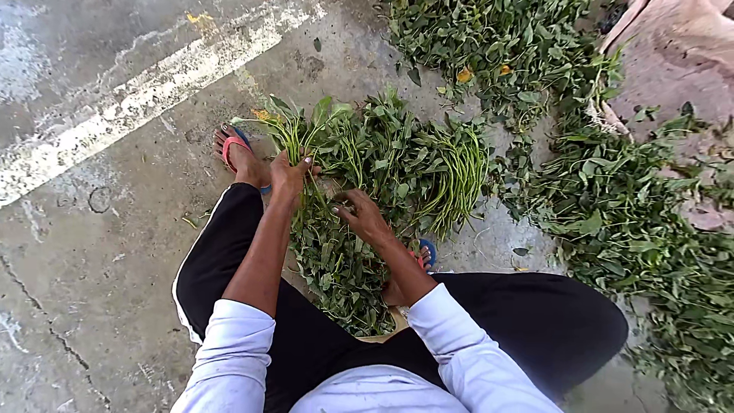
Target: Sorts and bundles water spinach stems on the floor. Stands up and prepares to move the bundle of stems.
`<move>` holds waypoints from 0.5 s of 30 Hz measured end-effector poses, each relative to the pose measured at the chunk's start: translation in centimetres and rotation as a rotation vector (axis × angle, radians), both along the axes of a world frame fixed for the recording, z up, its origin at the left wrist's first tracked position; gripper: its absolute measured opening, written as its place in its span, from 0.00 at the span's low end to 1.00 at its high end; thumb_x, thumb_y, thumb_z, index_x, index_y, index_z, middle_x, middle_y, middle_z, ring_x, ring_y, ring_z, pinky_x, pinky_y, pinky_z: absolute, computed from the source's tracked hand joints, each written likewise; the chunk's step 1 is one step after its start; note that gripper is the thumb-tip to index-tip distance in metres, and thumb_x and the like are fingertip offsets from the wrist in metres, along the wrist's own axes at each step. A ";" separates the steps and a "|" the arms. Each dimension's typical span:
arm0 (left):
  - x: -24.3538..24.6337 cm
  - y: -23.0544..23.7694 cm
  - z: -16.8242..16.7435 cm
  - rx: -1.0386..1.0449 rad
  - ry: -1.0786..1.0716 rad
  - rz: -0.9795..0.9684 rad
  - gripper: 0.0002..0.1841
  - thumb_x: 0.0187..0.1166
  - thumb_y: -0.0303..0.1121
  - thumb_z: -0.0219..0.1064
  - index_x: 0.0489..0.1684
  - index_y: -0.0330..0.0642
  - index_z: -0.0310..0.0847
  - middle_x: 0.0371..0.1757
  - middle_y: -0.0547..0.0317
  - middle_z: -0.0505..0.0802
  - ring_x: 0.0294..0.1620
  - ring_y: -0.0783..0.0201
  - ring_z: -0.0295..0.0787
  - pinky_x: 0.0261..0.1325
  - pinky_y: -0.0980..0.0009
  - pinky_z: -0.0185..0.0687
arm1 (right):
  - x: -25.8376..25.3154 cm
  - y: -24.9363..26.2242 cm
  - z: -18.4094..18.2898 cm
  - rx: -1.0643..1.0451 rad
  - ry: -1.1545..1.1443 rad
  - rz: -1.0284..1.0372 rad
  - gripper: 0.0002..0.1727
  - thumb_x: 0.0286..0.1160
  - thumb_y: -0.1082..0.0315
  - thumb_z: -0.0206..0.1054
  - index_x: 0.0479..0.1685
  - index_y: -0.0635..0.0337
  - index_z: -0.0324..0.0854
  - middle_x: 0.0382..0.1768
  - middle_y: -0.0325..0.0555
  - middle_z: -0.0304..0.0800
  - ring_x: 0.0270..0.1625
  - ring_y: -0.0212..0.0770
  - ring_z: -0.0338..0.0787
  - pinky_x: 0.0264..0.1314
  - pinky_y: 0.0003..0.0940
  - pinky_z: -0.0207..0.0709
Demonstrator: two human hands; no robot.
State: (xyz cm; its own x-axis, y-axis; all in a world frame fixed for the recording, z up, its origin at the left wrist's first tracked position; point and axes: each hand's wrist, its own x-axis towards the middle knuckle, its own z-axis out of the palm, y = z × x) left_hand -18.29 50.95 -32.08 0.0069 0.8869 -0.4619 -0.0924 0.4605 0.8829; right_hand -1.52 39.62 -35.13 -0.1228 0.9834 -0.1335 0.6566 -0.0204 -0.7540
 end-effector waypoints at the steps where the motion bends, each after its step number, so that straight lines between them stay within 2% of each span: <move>1: 0.0 0.0 0.1 -0.009 -0.038 0.005 0.12 0.83 0.17 0.61 0.61 0.31 0.74 0.51 0.49 0.89 0.36 0.62 0.93 0.41 0.67 0.94 | -0.5 0.1 0.0 0.037 -0.047 0.074 0.19 0.82 0.57 0.70 0.58 0.65 0.87 0.55 0.58 0.90 0.60 0.58 0.89 0.65 0.59 0.79; 2: 0.0 0.1 0.4 -0.020 -0.071 0.021 0.12 0.83 0.18 0.61 0.60 0.32 0.74 0.48 0.50 0.90 0.35 0.62 0.94 0.40 0.67 0.94 | -1.1 -0.1 -0.4 0.084 -0.104 0.144 0.19 0.81 0.56 0.71 0.48 0.66 0.88 0.48 0.59 0.90 0.55 0.60 0.89 0.60 0.61 0.78; 4: -0.5 0.3 1.2 -0.036 -0.106 0.050 0.11 0.84 0.18 0.60 0.59 0.35 0.73 0.45 0.52 0.91 0.35 0.61 0.94 0.39 0.66 0.94 | -2.2 -1.3 -1.4 0.206 -0.106 0.209 0.20 0.79 0.57 0.71 0.28 0.67 0.86 0.33 0.57 0.89 0.41 0.57 0.91 0.49 0.56 0.80; 5: -0.8 0.3 1.4 -0.030 -0.106 0.052 0.11 0.84 0.18 0.60 0.60 0.35 0.73 0.45 0.52 0.91 0.36 0.61 0.94 0.38 0.66 0.94 | -2.6 -2.0 -2.0 0.314 -0.066 0.187 0.22 0.79 0.57 0.71 0.21 0.66 0.83 0.26 0.54 0.86 0.34 0.53 0.89 0.41 0.51 0.80; 7: -1.0 0.3 1.3 -0.018 -0.105 0.042 0.11 0.83 0.18 0.60 0.60 0.34 0.73 0.43 0.53 0.92 0.35 0.61 0.95 0.39 0.67 0.94 | -2.5 -2.7 -2.6 0.539 0.005 0.102 0.27 0.80 0.55 0.69 0.12 0.62 0.77 0.18 0.48 0.80 0.25 0.47 0.84 0.33 0.42 0.76; 9: -0.8 0.1 1.0 -0.019 -0.131 0.035 0.10 0.84 0.18 0.60 0.59 0.34 0.74 0.41 0.53 0.93 0.34 0.62 0.95 0.39 0.67 0.94 | -1.8 -2.5 -2.0 0.698 0.028 0.051 0.30 0.82 0.52 0.67 0.08 0.60 0.74 0.14 0.46 0.76 0.22 0.45 0.79 0.31 0.40 0.71; 11: -0.7 0.2 1.0 -0.018 -0.161 0.052 0.10 0.84 0.17 0.58 0.58 0.34 0.74 0.40 0.53 0.92 0.34 0.61 0.95 0.39 0.67 0.94 | -1.1 -1.8 -0.7 0.751 0.035 0.050 0.32 0.86 0.50 0.61 0.08 0.59 0.73 0.13 0.45 0.73 0.21 0.44 0.75 0.33 0.41 0.66; 13: -0.8 0.3 1.0 -0.010 -0.162 0.095 0.10 0.85 0.18 0.57 0.59 0.35 0.73 0.37 0.55 0.93 0.34 0.62 0.95 0.40 0.68 0.94 | -0.9 -1.4 0.7 0.699 0.034 0.123 0.31 0.86 0.53 0.59 0.09 0.59 0.74 0.14 0.45 0.73 0.22 0.44 0.76 0.35 0.41 0.66; 15: -1.0 0.5 1.2 -0.001 -0.141 0.105 0.09 0.85 0.18 0.57 0.58 0.35 0.73 0.36 0.55 0.92 0.34 0.62 0.95 0.40 0.68 0.94 | -1.4 -1.5 1.7 0.513 0.022 0.282 0.27 0.85 0.55 0.62 0.15 0.61 0.81 0.19 0.46 0.82 0.28 0.45 0.84 0.38 0.43 0.73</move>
State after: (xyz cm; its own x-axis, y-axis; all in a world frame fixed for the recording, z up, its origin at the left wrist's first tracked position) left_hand -19.24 51.44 -30.91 -0.0209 0.8859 -0.4633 -0.2626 0.4423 0.8576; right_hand -2.91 38.11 -33.47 -0.3862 0.8507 0.3565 0.5680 0.5239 -0.6348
